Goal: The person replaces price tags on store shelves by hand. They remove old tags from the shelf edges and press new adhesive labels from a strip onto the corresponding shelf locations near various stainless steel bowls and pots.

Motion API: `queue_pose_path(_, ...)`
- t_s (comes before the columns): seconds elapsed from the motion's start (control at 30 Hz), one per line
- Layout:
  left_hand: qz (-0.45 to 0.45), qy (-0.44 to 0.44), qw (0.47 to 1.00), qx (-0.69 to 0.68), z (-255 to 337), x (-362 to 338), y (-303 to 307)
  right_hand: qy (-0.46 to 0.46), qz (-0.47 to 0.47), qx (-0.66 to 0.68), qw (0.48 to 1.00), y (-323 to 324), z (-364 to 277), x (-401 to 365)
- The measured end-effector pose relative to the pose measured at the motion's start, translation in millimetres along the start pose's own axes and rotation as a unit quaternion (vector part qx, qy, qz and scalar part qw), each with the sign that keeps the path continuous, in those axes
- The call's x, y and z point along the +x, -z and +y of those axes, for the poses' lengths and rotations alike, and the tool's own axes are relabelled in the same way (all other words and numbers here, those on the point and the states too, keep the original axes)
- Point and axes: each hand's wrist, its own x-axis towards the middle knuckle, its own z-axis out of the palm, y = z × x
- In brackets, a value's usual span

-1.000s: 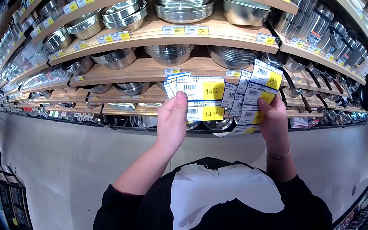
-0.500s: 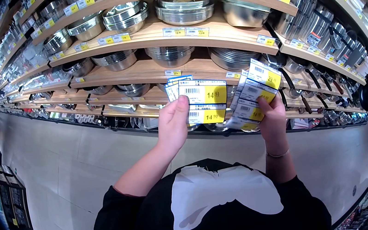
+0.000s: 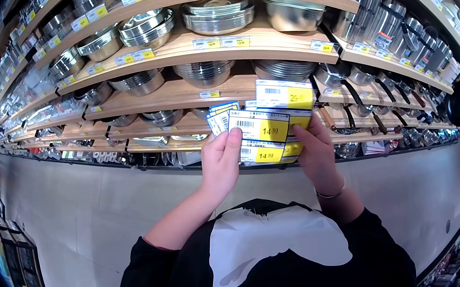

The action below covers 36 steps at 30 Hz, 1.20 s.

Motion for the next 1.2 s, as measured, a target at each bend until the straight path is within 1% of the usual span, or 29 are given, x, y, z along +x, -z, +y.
queue_pose_path(0.07,0.005,0.012,1.0,-0.019,-1,0,-5,-0.025,0.01,0.057,0.998,-6,9,-1)
queue_pose_path(0.1,0.015,0.024,0.999,-0.038,-2,0,-7,-0.022,0.012,0.058,0.998,-8,11,-2)
queue_pose_path(0.13,0.012,0.024,0.999,-0.038,-3,0,-8,0.044,-0.009,-0.108,0.993,-11,13,-3)
queue_pose_path(0.17,0.009,0.045,0.997,-0.065,-4,-1,-8,0.108,-0.029,-0.271,0.956,-12,13,-4)
queue_pose_path(0.2,0.006,0.065,0.994,-0.091,-5,-1,-8,0.109,-0.026,-0.271,0.956,-13,13,-4)
queue_pose_path(0.23,0.003,0.065,0.994,-0.091,-6,-1,-8,0.118,-0.023,-0.377,0.918,-13,11,-4)
queue_pose_path(0.27,-0.002,0.069,0.993,-0.094,-8,-1,-8,0.124,-0.018,-0.479,0.869,-14,10,-5)
queue_pose_path(0.3,-0.007,0.074,0.992,-0.098,-9,-1,-8,0.125,-0.015,-0.479,0.869,-13,12,-3)
queue_pose_path(0.33,-0.011,0.074,0.992,-0.098,-7,-2,-9,0.056,-0.023,-0.235,0.97,-9,18,-1)
queue_pose_path(0.37,-0.009,0.09,0.989,-0.119,-4,-2,-10,-0.016,-0.03,0.026,0.999,-7,22,0)
queue_pose_path(0.4,-0.009,0.105,0.985,-0.139,-2,-2,-12,-0.013,-0.027,0.026,0.999,-7,23,1)
queue_pose_path(0.47,-0.009,0.11,0.984,-0.139,-6,-2,-10,-0.064,-0.028,0.128,0.989,-7,25,2)
queue_pose_path(0.5,-0.003,0.116,0.984,-0.138,-7,-3,-8,-0.059,-0.024,0.128,0.99,-8,26,2)
queue_pose_path(0.53,0.002,0.123,0.981,-0.148,-5,-3,-9,-0.034,-0.016,0.011,0.999,-8,28,3)
queue_pose_path(0.57,-0.004,0.124,0.981,-0.148,-6,-3,-8,-0.008,-0.007,-0.107,0.994,-8,30,3)
queue_pose_path(0.63,0.026,0.095,0.982,-0.163,-14,-2,-4,-0.011,0.007,-0.108,0.994,-4,31,3)
queue_pose_path(0.67,0.037,0.115,0.976,-0.179,-20,0,0,-0.028,-0.011,-0.086,0.996,-4,29,2)
queue_pose_path(0.7,0.048,0.105,0.98,-0.164,-22,0,1,-0.043,-0.028,-0.064,0.997,-3,28,1)
queue_pose_path(0.77,0.022,0.078,0.991,-0.105,-26,-2,4,-0.071,-0.036,-0.089,0.993,2,28,0)
queue_pose_path(0.8,0.012,0.081,0.991,-0.109,-28,-4,5,-0.049,-0.028,-0.083,0.995,6,31,1)
queue_pose_path(0.83,0.012,0.072,0.994,-0.083,-31,-5,6,-0.029,-0.021,-0.077,0.996,9,36,1)
queue_pose_path(0.87,0.013,0.064,0.996,-0.056,-33,-7,5,-0.027,-0.014,-0.078,0.996,11,38,1)
queue_pose_path(0.93,0.013,0.078,0.995,-0.059,-37,-8,2,0.011,0.067,-0.117,0.991,14,42,1)
queue_pose_path(0.97,0.02,0.09,0.994,-0.06,-39,-9,0,0.01,0.071,-0.117,0.991,17,46,0)
queue_pose_path(1.03,0.026,0.108,0.992,-0.06,-43,-10,-3,-0.04,0.109,-0.11,0.987,22,53,-3)
queue_pose_path(1.07,0.016,0.125,0.99,-0.065,-44,-10,-5,-0.033,0.136,-0.115,0.984,23,57,-4)
queue_pose_path(1.1,0.006,0.142,0.987,-0.07,-46,-10,-6,-0.039,0.137,-0.113,0.983,26,60,-5)
queue_pose_path(1.2,-0.011,0.149,0.986,-0.073,-51,-11,-10,-0.062,0.155,-0.083,0.983,34,70,-8)
